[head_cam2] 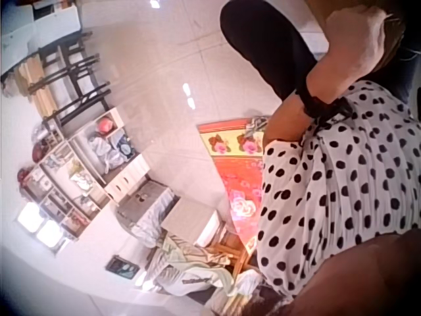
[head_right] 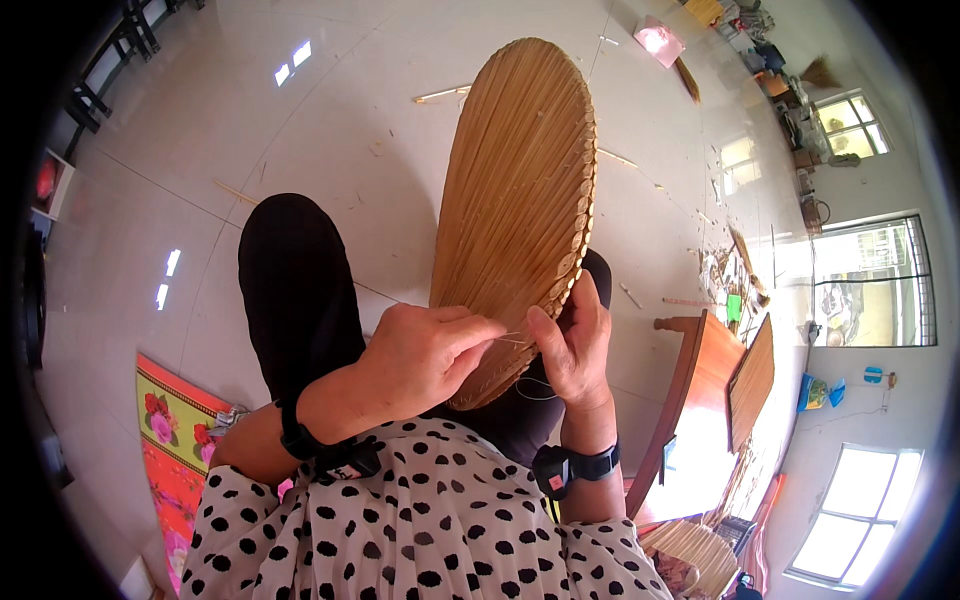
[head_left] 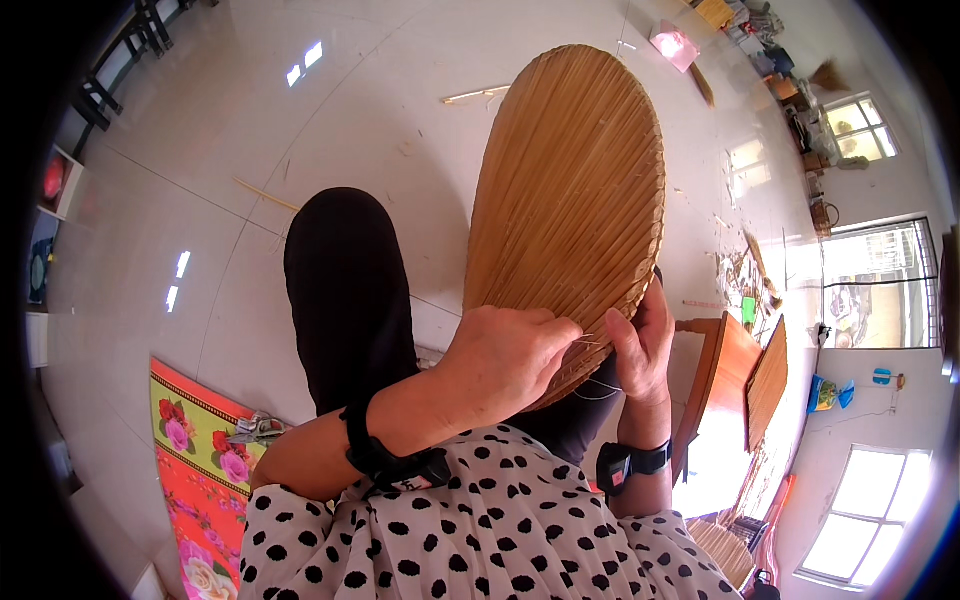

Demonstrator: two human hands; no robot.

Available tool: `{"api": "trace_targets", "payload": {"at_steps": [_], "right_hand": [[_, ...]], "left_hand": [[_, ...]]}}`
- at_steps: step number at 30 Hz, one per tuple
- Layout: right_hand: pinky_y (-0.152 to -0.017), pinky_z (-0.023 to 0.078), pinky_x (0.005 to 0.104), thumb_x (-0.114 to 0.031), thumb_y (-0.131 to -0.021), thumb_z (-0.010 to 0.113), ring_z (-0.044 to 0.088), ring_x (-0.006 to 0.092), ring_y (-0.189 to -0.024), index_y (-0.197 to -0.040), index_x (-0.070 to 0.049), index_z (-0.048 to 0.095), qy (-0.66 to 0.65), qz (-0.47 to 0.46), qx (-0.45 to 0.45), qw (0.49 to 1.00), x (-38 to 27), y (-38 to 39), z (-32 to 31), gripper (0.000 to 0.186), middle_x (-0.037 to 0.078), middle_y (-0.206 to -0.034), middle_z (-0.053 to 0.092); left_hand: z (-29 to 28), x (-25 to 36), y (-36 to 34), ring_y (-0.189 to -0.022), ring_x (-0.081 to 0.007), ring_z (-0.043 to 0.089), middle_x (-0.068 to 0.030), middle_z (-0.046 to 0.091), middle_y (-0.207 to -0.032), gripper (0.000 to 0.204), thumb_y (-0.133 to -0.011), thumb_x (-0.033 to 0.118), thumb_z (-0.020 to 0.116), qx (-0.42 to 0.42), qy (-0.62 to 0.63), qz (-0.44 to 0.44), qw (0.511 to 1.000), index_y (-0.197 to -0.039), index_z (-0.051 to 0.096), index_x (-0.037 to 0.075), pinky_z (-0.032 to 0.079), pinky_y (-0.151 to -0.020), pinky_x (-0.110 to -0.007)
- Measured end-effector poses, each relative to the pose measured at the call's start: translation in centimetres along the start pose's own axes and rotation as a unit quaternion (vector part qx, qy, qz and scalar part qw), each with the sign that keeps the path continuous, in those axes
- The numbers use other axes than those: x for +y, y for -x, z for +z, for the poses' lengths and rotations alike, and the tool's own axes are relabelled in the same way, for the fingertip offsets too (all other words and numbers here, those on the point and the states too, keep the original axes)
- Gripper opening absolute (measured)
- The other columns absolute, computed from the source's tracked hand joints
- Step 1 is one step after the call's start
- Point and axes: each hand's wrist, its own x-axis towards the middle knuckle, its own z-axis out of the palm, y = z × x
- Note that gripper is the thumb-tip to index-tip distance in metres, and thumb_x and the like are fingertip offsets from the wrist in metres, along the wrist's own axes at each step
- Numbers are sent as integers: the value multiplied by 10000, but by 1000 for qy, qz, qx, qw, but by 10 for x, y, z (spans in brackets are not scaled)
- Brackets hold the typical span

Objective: The person sits on the floor and sews the edge of a large woven mat using a needle and thread. They repeatedly pass the needle through the mat's edge, pull the thread, and adjust the mat's position to continue stitching.

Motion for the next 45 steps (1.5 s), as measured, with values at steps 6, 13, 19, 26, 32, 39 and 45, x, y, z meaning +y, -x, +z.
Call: {"api": "trace_targets", "payload": {"at_steps": [6,13,19,26,32,39,45], "right_hand": [[-684,428,242,-194,-873,625,487,103,-779,-1116,52,500,-3,6,3,1000,-2,0,1,368,28,-865,544],[-672,426,241,-178,-865,622,482,98,-769,-1092,47,500,11,0,-3,1000,-2,0,0,342,28,-857,544],[-668,421,238,-170,-860,623,471,93,-766,-1078,42,498,6,1,1,1000,-3,-1,3,329,27,-839,539],[-582,385,238,-142,-838,646,412,84,-676,-967,21,489,30,-18,12,999,-1,0,8,260,10,-743,488],[-515,298,237,-162,-804,705,324,86,-604,-891,-16,452,15,-34,-6,999,7,2,18,304,-21,-667,367],[-912,533,326,-23,-690,791,623,202,-999,-1068,8,542,-91,-46,-66,993,11,12,43,453,116,-1079,567],[-879,545,345,-90,-681,825,614,250,-1008,-1162,17,558,-110,-122,-67,984,22,10,65,561,145,-1157,562]], "left_hand": [[1,0,-1,-628,-267,648,-70,655,-748,190,-806,36,664,3,1,4,1000,-989,678,85,510,-526,-354],[2,0,-1,-617,-257,645,-66,648,-729,188,-805,40,667,4,-6,5,1000,-986,679,87,505,-518,-352],[0,1,-1,-613,-255,643,-60,641,-722,191,-800,48,668,4,-16,8,1000,-986,679,88,505,-516,-351],[-7,-2,-5,-606,-251,629,-41,605,-692,201,-786,53,657,-19,-82,38,996,-973,685,120,490,-501,-350],[-18,-7,-1,-633,-264,639,-62,645,-752,205,-788,22,676,-18,-68,21,997,-978,690,96,498,-522,-335],[-47,-15,6,-571,-219,607,-94,636,-715,184,-802,-56,657,-6,-17,-10,1000,-957,690,36,457,-516,-277],[-64,-12,18,-553,-167,577,-92,608,-692,210,-818,-85,633,-18,-31,-48,998,-993,680,22,445,-514,-258]]}}
